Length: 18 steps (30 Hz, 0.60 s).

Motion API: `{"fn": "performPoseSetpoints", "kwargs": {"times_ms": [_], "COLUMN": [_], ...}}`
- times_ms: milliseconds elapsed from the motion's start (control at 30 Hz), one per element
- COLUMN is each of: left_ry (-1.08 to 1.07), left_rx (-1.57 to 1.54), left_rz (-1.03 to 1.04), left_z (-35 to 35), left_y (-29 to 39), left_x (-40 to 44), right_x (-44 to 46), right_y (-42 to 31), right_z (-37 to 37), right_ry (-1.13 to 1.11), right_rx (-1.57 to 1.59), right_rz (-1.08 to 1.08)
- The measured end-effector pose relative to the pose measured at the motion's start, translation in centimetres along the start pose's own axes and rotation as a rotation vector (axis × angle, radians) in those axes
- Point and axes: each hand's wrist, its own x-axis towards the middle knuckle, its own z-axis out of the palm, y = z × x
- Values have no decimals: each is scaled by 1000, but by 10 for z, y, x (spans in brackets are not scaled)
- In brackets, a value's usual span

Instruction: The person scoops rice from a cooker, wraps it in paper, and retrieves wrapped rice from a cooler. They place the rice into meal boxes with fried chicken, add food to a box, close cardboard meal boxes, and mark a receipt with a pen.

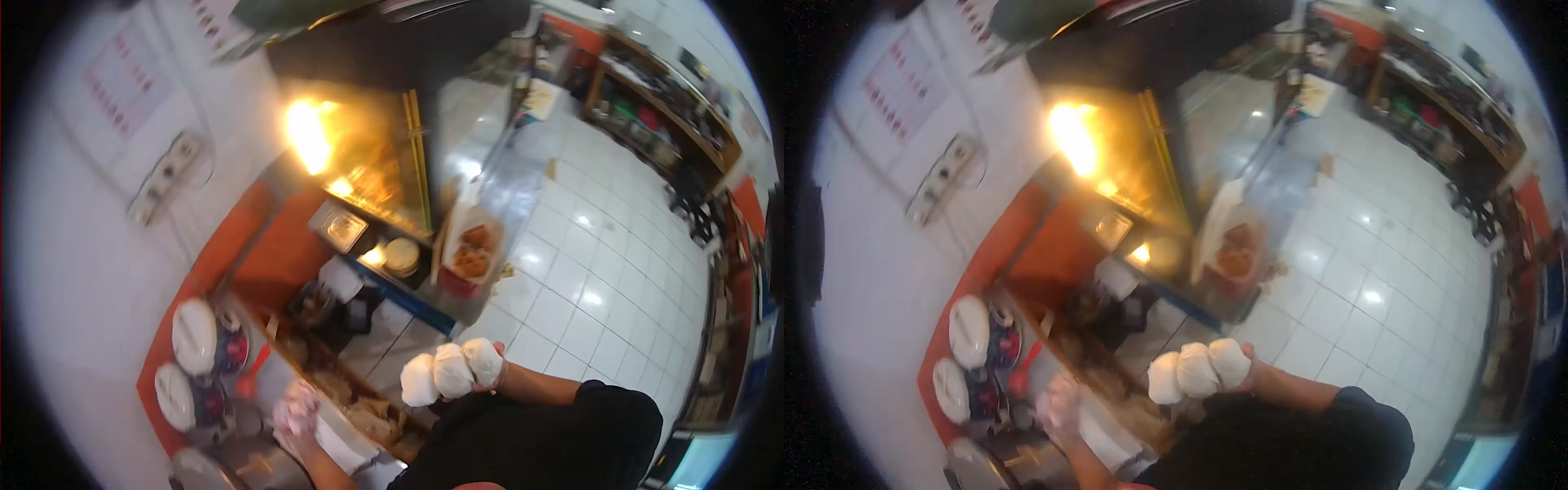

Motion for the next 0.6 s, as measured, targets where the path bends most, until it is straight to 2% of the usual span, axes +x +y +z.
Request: {"fn": "performPoseSetpoints", "kwargs": {"times_ms": [67,100,133,200,233,300,400,433,467,533,567,600], "left_ry": [130,376,74,-421,-709,-904,-1012,-627,-631,-607,-528,-475], "left_rx": [-496,-701,-542,-250,-316,-480,-554,-502,-620,-848,-847,-760], "left_rz": [-277,-535,-413,5,84,-177,-98,-494,-598,-819,-798,-898], "left_z": [10,16,86,231,259,262,326,326,340,424,403,437], "left_y": [-51,-83,-94,-113,-137,-207,-283,-292,-319,-334,-388,-388], "left_x": [-21,-22,5,59,72,64,58,62,69,94,93,110], "right_x": [-48,-71,-88,-100,-118,-157,-208,-210,-232,-274,-293,-308], "right_y": [-2,-5,-3,-9,-10,-22,-49,-67,-81,-125,-145,-160], "right_z": [18,29,56,73,79,84,83,80,81,99,109,120], "right_ry": [-5,-22,-14,-20,4,34,-38,-53,-22,0,185,371], "right_rx": [6,0,22,24,-29,-116,-146,-163,-147,-157,-215,-261], "right_rz": [-51,-69,-146,-250,-342,-474,-650,-654,-724,-795,-866,-935]}}
